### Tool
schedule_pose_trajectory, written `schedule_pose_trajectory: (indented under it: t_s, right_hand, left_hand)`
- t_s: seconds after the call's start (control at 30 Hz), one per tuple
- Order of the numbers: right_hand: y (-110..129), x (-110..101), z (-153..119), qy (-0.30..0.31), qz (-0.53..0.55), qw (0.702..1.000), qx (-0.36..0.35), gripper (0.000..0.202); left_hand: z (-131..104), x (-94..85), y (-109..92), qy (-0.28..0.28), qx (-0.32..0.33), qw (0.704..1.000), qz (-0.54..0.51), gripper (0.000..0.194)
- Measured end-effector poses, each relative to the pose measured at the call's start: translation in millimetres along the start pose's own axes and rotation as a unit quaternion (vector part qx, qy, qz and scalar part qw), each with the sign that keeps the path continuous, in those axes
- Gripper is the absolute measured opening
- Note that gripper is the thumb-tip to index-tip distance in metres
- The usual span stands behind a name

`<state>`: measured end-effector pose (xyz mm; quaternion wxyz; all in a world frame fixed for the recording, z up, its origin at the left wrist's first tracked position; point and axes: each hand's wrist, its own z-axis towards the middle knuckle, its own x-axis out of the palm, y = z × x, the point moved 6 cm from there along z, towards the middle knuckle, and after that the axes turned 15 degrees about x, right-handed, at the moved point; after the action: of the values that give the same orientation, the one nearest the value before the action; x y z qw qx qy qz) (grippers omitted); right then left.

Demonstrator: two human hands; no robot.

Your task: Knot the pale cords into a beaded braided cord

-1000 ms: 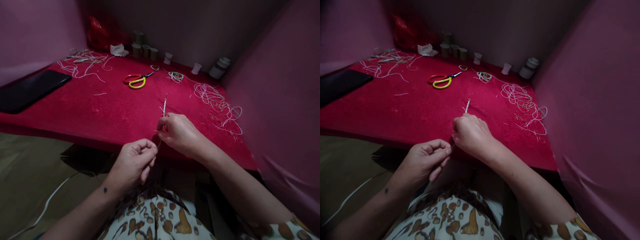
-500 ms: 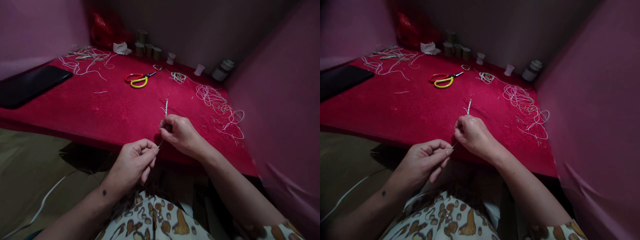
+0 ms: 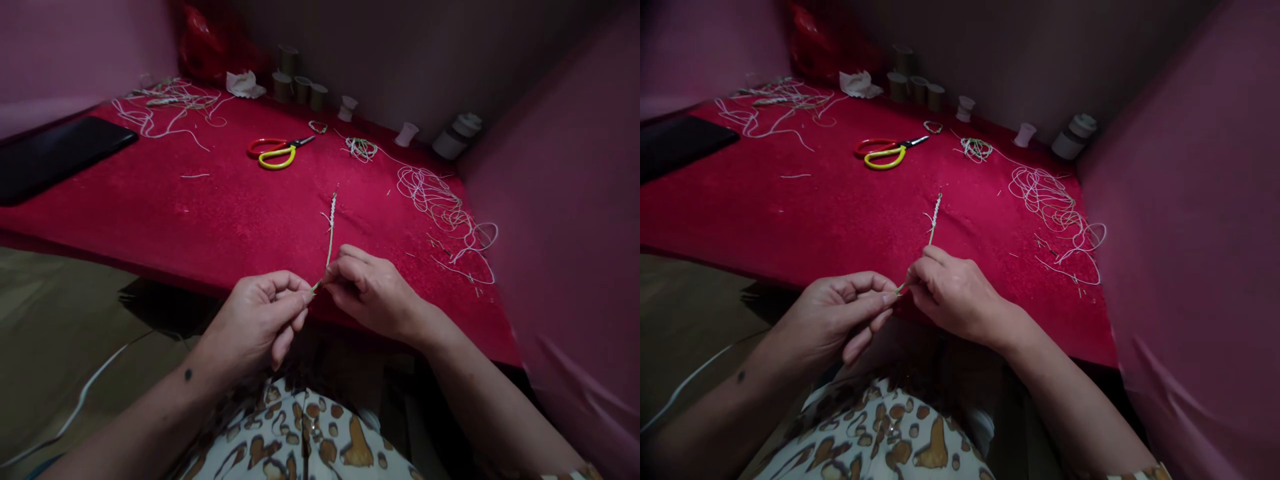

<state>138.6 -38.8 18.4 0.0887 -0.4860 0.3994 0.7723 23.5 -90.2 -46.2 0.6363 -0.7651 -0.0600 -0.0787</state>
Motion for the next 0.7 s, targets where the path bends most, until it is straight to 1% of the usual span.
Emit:
schedule_pose_trajectory:
  t_s: [0.07, 0.2, 0.3, 0.4, 0.5, 0.57, 0.6, 0.63, 0.7]
  right_hand:
    - [1, 3, -3, 0.001, -0.026, 1.000, 0.000, 0.011]
    - [3, 7, -6, -0.028, -0.096, 0.995, 0.000, 0.018]
    - [2, 12, -7, -0.036, -0.143, 0.989, 0.011, 0.020]
    - [1, 18, -9, -0.039, -0.160, 0.986, 0.031, 0.019]
    - [-1, 23, -10, -0.049, -0.144, 0.987, 0.057, 0.018]
    - [-2, 25, -10, -0.061, -0.122, 0.988, 0.076, 0.017]
    - [-2, 25, -10, -0.068, -0.111, 0.988, 0.086, 0.017]
    - [-3, 25, -10, -0.076, -0.104, 0.987, 0.098, 0.017]
    - [-4, 26, -10, -0.087, -0.101, 0.984, 0.122, 0.016]
  left_hand:
    - [0, 0.8, -1, 0.002, 0.001, 1.000, -0.002, 0.025]
    - [1, 0.6, 1, 0.001, 0.001, 1.000, 0.002, 0.024]
    - [2, 0.3, 1, 0.001, 0.008, 1.000, 0.019, 0.023]
    - [2, 1.6, 0, 0.002, 0.018, 0.999, 0.047, 0.022]
    - [0, 1.0, -5, -0.018, 0.055, 0.992, 0.112, 0.018]
    - [-2, 0.4, -10, -0.030, 0.098, 0.977, 0.186, 0.015]
    - [-3, 0.6, -14, -0.032, 0.124, 0.965, 0.230, 0.013]
    - [-4, 1.2, -18, -0.031, 0.152, 0.948, 0.279, 0.013]
    - [-6, 3.8, -26, -0.027, 0.213, 0.903, 0.371, 0.012]
